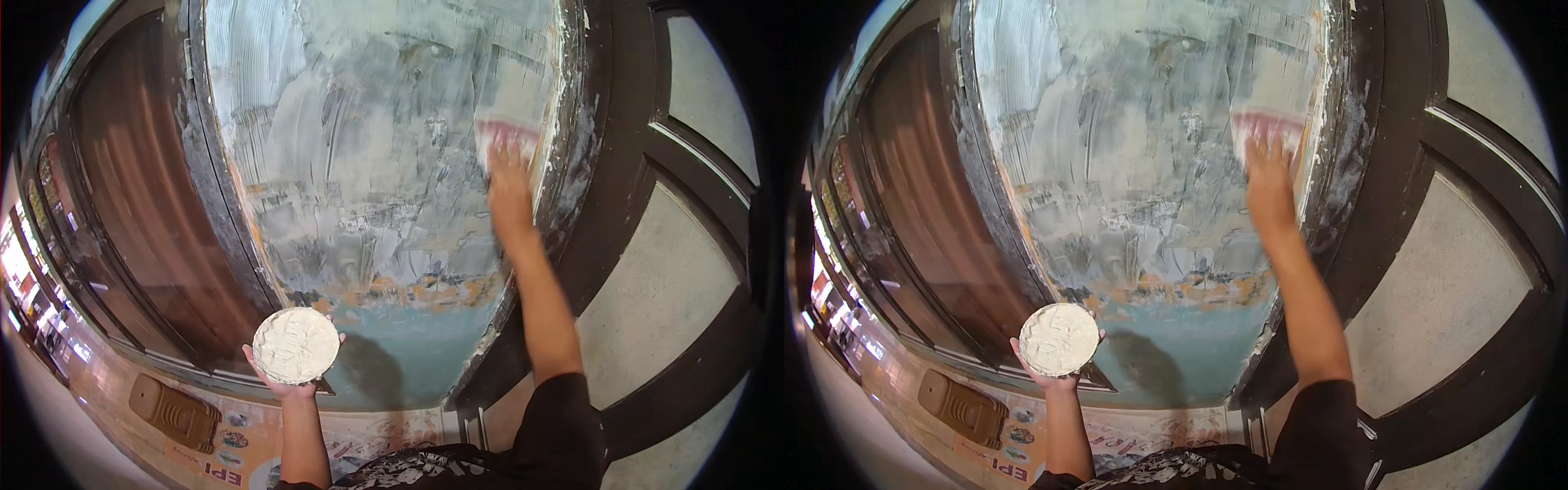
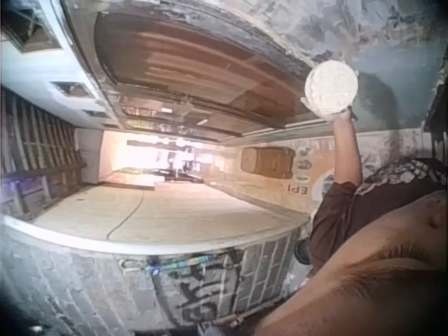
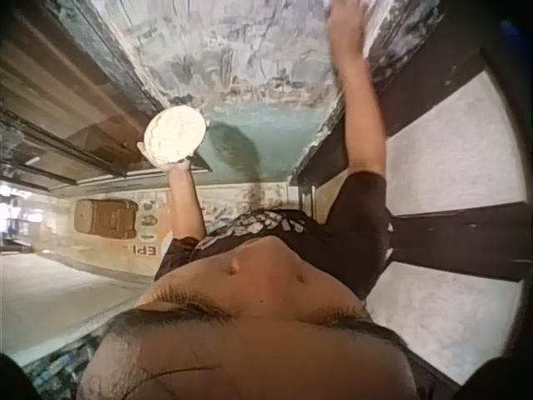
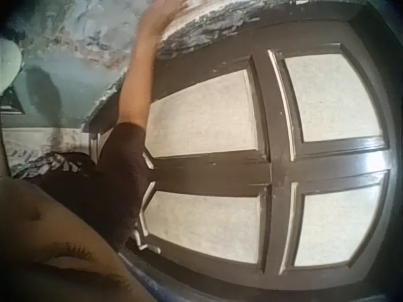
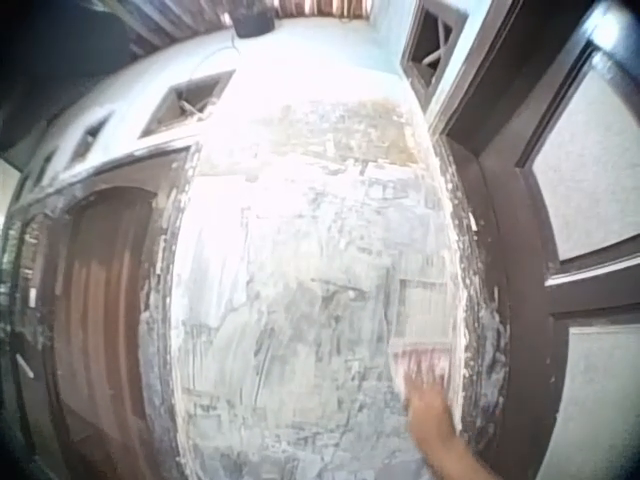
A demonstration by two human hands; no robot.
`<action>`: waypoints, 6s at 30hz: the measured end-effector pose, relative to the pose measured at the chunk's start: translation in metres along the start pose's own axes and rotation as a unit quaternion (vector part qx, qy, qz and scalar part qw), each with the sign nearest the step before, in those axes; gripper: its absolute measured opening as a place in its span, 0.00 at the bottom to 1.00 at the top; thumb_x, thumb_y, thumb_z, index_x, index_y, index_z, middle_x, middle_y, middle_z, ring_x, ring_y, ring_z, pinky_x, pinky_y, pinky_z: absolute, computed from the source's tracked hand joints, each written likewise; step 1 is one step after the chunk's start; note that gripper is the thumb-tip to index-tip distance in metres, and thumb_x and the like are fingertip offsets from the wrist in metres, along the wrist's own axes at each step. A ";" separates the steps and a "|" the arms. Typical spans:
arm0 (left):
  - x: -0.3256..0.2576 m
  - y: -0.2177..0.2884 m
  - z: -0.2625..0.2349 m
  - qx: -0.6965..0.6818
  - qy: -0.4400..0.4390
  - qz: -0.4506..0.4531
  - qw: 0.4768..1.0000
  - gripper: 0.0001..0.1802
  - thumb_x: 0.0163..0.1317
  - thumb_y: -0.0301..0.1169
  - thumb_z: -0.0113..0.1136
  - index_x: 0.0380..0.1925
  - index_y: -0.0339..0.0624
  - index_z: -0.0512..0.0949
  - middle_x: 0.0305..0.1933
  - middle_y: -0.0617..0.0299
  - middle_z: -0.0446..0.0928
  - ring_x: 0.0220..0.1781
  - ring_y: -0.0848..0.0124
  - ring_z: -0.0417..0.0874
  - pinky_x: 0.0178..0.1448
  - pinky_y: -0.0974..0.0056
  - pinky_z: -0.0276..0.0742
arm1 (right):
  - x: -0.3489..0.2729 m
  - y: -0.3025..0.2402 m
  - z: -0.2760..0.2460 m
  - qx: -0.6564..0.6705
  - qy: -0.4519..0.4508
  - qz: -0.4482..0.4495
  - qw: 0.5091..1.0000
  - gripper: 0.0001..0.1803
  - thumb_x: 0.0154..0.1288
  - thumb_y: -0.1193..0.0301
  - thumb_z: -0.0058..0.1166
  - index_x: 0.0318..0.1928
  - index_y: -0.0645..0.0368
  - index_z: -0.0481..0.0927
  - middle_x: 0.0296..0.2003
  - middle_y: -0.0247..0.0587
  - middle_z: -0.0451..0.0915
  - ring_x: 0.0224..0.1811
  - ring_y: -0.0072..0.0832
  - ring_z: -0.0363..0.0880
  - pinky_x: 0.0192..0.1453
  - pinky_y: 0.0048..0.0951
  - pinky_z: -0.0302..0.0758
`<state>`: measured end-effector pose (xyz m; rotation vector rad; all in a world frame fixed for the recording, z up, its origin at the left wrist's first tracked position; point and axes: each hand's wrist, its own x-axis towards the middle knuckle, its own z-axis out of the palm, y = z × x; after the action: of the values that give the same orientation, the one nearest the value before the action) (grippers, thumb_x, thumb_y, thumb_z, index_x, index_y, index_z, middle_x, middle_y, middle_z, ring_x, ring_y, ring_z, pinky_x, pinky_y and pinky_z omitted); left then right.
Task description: Applying and smoothing wall putty or plaster onto a wall surface using a putty knife.
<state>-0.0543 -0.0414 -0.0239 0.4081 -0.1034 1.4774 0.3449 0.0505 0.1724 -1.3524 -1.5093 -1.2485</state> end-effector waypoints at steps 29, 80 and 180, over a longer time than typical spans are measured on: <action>0.049 0.059 0.008 0.030 -0.022 0.077 0.996 0.46 0.66 0.68 0.42 0.70 0.42 0.67 0.76 0.47 0.63 0.73 0.40 0.65 0.75 0.31 0.59 | 0.025 -0.032 -0.077 0.055 0.009 -0.060 0.997 0.27 0.62 0.83 0.47 0.64 0.67 0.73 0.64 0.57 0.74 0.69 0.53 0.70 0.75 0.50 0.63; 0.042 0.046 -0.024 -0.012 0.072 0.116 0.991 0.48 0.65 0.70 0.43 0.71 0.43 0.66 0.77 0.45 0.60 0.75 0.37 0.61 0.74 0.26 0.55 | 0.104 0.009 -0.023 0.017 0.042 -0.022 0.999 0.27 0.65 0.82 0.43 0.65 0.65 0.72 0.67 0.57 0.70 0.73 0.55 0.63 0.73 0.55 0.63; -0.039 -0.023 0.014 -0.120 0.013 -0.196 0.973 0.53 0.60 0.76 0.40 0.75 0.50 0.60 0.78 0.42 0.56 0.75 0.26 0.56 0.71 0.18 0.50 | -0.120 -0.159 -0.091 0.692 -0.361 0.215 0.587 0.21 0.71 0.82 0.51 0.63 0.68 0.76 0.53 0.43 0.83 0.53 0.22 0.78 0.61 0.25 0.72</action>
<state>-0.0330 -0.0840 -0.0281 0.1976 -0.1691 1.0648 0.2015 -0.0636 0.0523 -0.8680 -1.7198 0.9571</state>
